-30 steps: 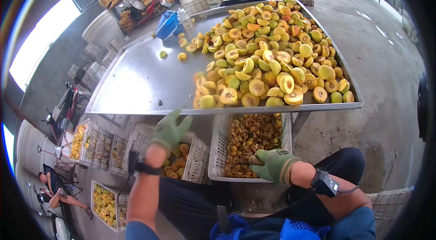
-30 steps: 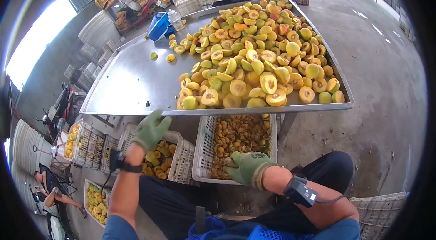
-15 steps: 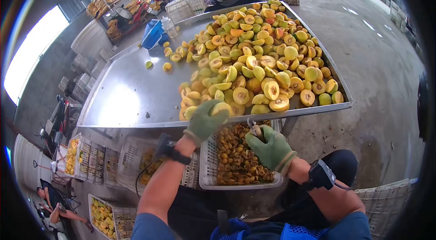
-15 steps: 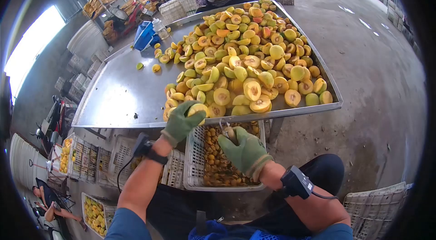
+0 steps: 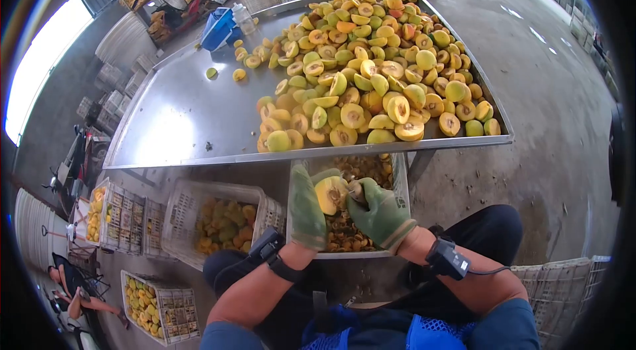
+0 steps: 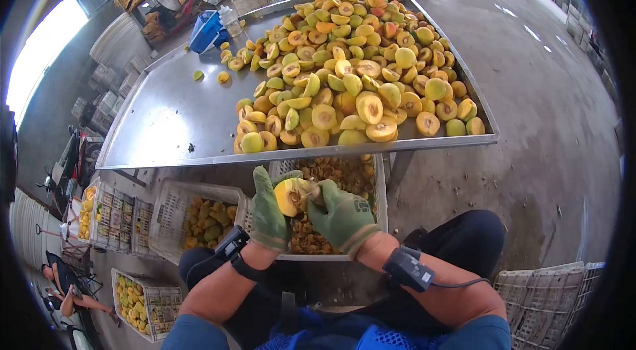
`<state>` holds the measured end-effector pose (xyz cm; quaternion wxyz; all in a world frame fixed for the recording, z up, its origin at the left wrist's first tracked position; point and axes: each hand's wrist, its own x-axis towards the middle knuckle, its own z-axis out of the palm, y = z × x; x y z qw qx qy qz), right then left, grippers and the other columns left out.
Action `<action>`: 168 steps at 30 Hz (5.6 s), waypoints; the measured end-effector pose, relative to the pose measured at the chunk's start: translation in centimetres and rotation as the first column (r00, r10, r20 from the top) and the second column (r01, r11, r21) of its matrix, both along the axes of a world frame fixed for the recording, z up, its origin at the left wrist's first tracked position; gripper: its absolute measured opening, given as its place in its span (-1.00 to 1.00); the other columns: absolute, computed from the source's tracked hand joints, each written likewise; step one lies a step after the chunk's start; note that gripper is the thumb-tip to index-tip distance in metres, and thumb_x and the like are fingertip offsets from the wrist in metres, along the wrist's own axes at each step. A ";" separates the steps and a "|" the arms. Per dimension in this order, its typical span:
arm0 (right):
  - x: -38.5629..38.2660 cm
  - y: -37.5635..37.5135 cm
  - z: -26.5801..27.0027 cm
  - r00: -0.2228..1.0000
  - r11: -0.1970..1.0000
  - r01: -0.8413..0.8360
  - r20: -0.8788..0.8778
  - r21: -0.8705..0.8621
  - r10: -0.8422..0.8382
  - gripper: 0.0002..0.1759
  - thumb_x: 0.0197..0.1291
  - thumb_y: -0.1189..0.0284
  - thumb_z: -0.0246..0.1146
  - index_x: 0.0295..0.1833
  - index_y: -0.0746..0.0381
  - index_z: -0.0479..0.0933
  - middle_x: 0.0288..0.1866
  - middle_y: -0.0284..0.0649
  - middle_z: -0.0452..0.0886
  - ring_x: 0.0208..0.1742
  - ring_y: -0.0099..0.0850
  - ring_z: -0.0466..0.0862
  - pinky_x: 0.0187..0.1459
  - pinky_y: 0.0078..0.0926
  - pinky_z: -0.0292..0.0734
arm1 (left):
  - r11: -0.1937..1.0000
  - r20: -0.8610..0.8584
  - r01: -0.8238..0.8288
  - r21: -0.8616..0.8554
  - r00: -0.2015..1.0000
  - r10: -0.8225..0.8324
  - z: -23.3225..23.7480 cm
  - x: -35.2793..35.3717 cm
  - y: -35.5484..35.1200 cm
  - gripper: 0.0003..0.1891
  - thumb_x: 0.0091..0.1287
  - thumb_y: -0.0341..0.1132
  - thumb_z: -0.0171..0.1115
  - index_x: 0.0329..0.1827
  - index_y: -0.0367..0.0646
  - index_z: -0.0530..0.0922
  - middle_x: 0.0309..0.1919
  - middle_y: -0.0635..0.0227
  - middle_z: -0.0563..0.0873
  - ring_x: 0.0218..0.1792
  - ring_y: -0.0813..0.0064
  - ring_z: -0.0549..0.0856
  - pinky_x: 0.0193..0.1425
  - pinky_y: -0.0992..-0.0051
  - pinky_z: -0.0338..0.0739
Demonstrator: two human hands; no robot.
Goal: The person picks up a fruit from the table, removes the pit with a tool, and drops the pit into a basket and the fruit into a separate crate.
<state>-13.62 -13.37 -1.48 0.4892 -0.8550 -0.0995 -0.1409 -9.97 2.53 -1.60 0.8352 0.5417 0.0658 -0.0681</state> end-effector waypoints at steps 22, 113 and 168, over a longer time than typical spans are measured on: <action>-1.1 -0.8 1.6 0.954 0.947 -0.210 -0.262 -0.244 0.144 -0.73 0.38 0.25 0.26 -0.08 0.25 0.49 -0.40 0.06 0.69 -0.34 0.16 0.70 -0.30 0.12 0.54 | 0.950 0.138 0.182 0.253 0.965 -0.222 1.9 -1.5 -0.5 -0.57 0.61 -0.17 0.16 0.36 -0.31 0.54 -0.03 0.24 0.77 -0.11 0.50 0.77 0.00 0.49 0.71; -3.0 -5.2 3.8 0.063 0.275 -0.198 -0.267 0.941 0.962 -0.75 0.32 0.38 0.25 -0.46 0.05 0.47 -0.70 -0.51 0.33 -0.79 -0.61 0.31 -0.77 -0.57 0.22 | 0.897 0.523 0.111 0.428 0.779 -0.346 2.1 -3.8 0.2 -0.27 0.56 0.19 0.14 0.49 -0.30 0.38 0.00 0.23 0.70 -0.07 0.44 0.68 0.09 0.39 0.62; -2.7 -5.1 7.3 0.826 0.923 -0.362 -0.412 0.132 0.383 -0.68 0.37 0.19 0.36 -0.06 0.26 0.65 -0.27 0.08 0.75 -0.21 0.06 0.76 -0.16 -0.12 0.61 | 0.825 0.466 0.381 0.418 0.689 -0.555 4.7 -1.6 -0.5 -0.37 0.67 -0.09 0.06 0.66 -0.24 0.19 0.22 0.10 0.65 0.18 0.40 0.65 0.32 0.36 0.55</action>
